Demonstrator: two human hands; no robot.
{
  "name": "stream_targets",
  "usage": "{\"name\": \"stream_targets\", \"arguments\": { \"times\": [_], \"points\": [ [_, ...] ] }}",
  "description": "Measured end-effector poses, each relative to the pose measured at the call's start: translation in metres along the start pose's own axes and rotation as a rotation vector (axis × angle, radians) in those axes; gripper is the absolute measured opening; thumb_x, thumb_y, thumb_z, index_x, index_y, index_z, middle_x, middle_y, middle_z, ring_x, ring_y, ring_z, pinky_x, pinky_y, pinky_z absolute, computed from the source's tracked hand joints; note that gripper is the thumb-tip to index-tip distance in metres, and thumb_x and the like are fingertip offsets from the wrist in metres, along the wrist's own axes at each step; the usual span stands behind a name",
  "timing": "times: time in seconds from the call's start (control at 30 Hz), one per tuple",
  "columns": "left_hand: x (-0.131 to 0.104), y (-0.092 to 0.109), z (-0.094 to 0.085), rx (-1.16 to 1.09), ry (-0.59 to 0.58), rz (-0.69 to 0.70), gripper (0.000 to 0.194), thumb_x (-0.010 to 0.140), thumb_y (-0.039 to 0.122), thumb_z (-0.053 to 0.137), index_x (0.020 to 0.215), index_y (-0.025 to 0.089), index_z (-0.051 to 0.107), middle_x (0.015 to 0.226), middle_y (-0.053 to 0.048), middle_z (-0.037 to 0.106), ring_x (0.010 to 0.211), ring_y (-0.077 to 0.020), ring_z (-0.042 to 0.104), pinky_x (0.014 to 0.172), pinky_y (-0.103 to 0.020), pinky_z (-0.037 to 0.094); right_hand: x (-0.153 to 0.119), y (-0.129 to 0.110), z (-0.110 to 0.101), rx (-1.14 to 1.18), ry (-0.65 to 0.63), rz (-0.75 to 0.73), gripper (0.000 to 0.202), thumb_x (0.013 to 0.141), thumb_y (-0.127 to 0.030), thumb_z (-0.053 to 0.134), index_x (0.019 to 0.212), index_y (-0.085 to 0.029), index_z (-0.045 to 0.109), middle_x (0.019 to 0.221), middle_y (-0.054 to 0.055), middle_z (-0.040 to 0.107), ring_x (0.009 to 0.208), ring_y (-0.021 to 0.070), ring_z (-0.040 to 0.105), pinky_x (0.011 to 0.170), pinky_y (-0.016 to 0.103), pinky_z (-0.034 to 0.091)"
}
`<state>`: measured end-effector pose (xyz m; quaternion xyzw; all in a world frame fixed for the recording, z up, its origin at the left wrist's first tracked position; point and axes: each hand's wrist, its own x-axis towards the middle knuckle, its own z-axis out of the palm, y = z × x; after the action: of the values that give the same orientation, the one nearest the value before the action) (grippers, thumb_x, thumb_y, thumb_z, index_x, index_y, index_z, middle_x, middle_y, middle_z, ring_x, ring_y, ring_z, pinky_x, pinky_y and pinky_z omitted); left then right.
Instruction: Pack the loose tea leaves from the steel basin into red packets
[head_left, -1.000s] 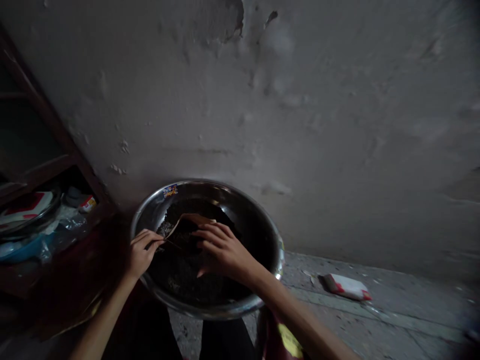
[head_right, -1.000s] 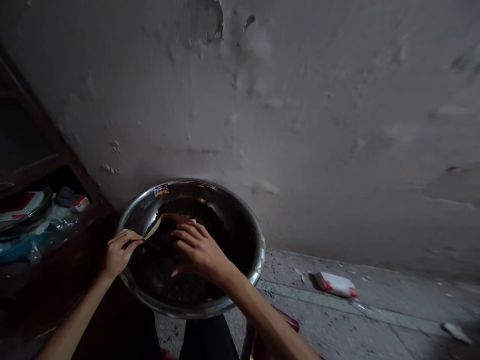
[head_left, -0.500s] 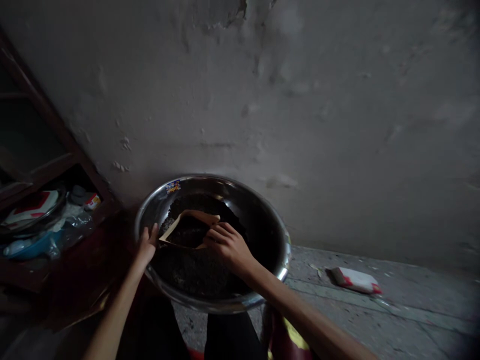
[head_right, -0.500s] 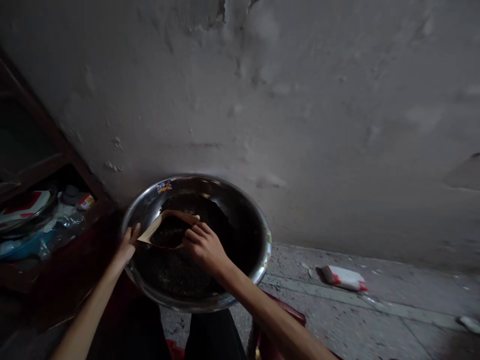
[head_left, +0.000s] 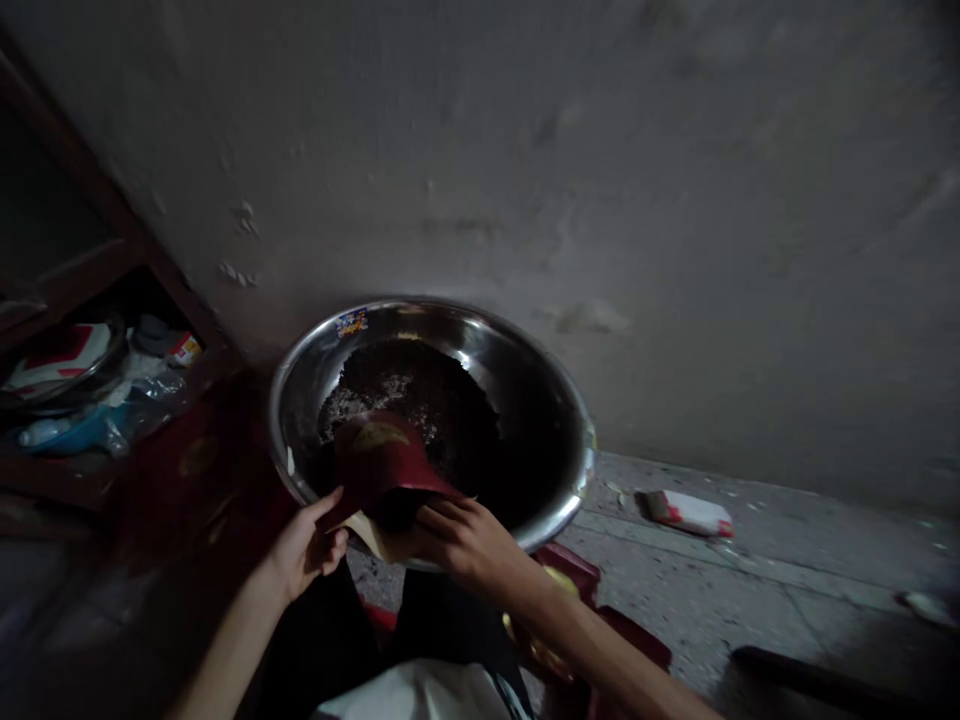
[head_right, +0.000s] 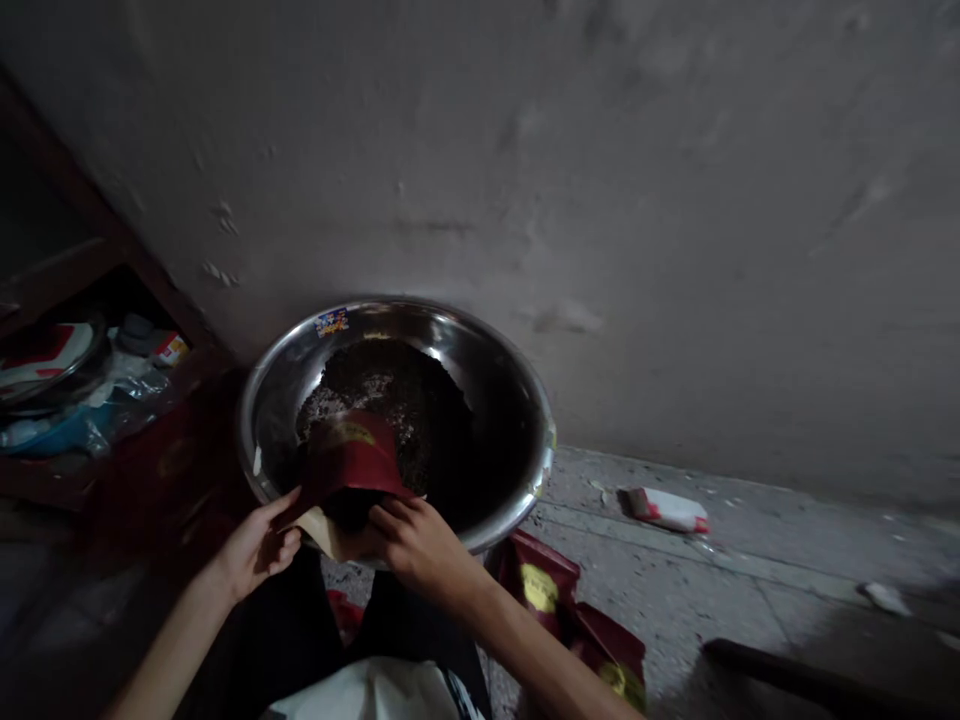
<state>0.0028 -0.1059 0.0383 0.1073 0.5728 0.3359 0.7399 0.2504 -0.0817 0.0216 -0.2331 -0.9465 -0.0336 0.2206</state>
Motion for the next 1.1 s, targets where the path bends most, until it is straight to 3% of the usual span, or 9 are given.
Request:
{"name": "stream_targets", "arguments": {
  "times": [0.1, 0.23, 0.33, 0.6, 0.83, 0.97, 1.1],
  "points": [
    [0.004, -0.008, 0.003, -0.081, 0.069, -0.009, 0.034, 0.093, 0.037, 0.060, 0.068, 0.017, 0.050, 0.044, 0.006, 0.046, 0.032, -0.0050, 0.039, 0.030, -0.015, 0.026, 0.007, -0.009, 0.002, 0.182, -0.177, 0.127, 0.028, 0.099, -0.040, 0.055, 0.084, -0.020, 0.067, 0.078, 0.002, 0.067, 0.067, 0.0144, 0.058, 0.060, 0.030, 0.037],
    [0.002, -0.010, 0.005, -0.111, 0.058, 0.023, 0.029, 0.094, 0.034, 0.060, 0.072, 0.017, 0.051, 0.045, 0.007, 0.045, 0.033, -0.0040, 0.039, 0.030, -0.013, 0.025, 0.022, -0.020, 0.008, 0.219, -0.296, 0.301, 0.014, 0.095, -0.017, 0.053, 0.095, -0.021, 0.067, 0.090, 0.003, 0.071, 0.074, 0.0151, 0.063, 0.064, 0.027, 0.038],
    [-0.001, -0.010, 0.002, -0.086, 0.031, 0.029, 0.033, 0.094, 0.035, 0.061, 0.069, 0.018, 0.047, 0.047, 0.006, 0.046, 0.033, -0.0039, 0.039, 0.030, -0.013, 0.026, 0.030, -0.023, 0.021, 0.132, -0.318, 0.409, 0.018, 0.090, -0.012, 0.056, 0.099, -0.021, 0.068, 0.092, 0.007, 0.072, 0.077, 0.0179, 0.063, 0.067, 0.028, 0.040],
    [-0.001, -0.013, -0.011, -0.092, -0.004, -0.008, 0.040, 0.099, 0.039, 0.050, 0.067, 0.015, 0.051, 0.051, 0.004, 0.047, 0.036, -0.0047, 0.041, 0.032, -0.016, 0.031, 0.033, -0.015, 0.056, 0.119, -0.127, 0.500, 0.022, 0.093, -0.021, 0.051, 0.102, -0.019, 0.071, 0.090, 0.010, 0.071, 0.079, 0.0199, 0.059, 0.078, 0.030, 0.043],
    [0.001, -0.017, -0.013, -0.022, -0.034, 0.085, 0.033, 0.092, 0.035, 0.062, 0.068, 0.014, 0.054, 0.050, 0.004, 0.049, 0.036, -0.0052, 0.043, 0.033, -0.016, 0.032, 0.018, -0.018, 0.056, 0.070, -0.030, 0.535, 0.018, 0.094, -0.027, 0.056, 0.096, -0.020, 0.073, 0.087, 0.009, 0.072, 0.075, 0.0194, 0.061, 0.067, 0.028, 0.039],
    [0.002, -0.017, -0.017, 0.028, -0.026, 0.079, 0.032, 0.087, 0.033, 0.066, 0.064, 0.015, 0.052, 0.047, 0.005, 0.047, 0.035, -0.0050, 0.039, 0.032, -0.016, 0.028, 0.006, -0.028, 0.047, 0.018, 0.141, 0.422, 0.021, 0.097, -0.023, 0.051, 0.092, -0.021, 0.072, 0.076, 0.005, 0.070, 0.065, 0.0144, 0.058, 0.061, 0.027, 0.034],
    [0.000, -0.014, -0.016, 0.066, -0.025, 0.041, 0.038, 0.086, 0.034, 0.063, 0.056, 0.017, 0.048, 0.043, 0.005, 0.043, 0.032, -0.0039, 0.034, 0.030, -0.017, 0.023, -0.015, -0.039, 0.037, -0.054, 0.333, 0.163, 0.013, 0.093, -0.014, 0.058, 0.088, -0.019, 0.069, 0.075, 0.003, 0.069, 0.069, 0.0143, 0.059, 0.065, 0.028, 0.038]
  ]
}}
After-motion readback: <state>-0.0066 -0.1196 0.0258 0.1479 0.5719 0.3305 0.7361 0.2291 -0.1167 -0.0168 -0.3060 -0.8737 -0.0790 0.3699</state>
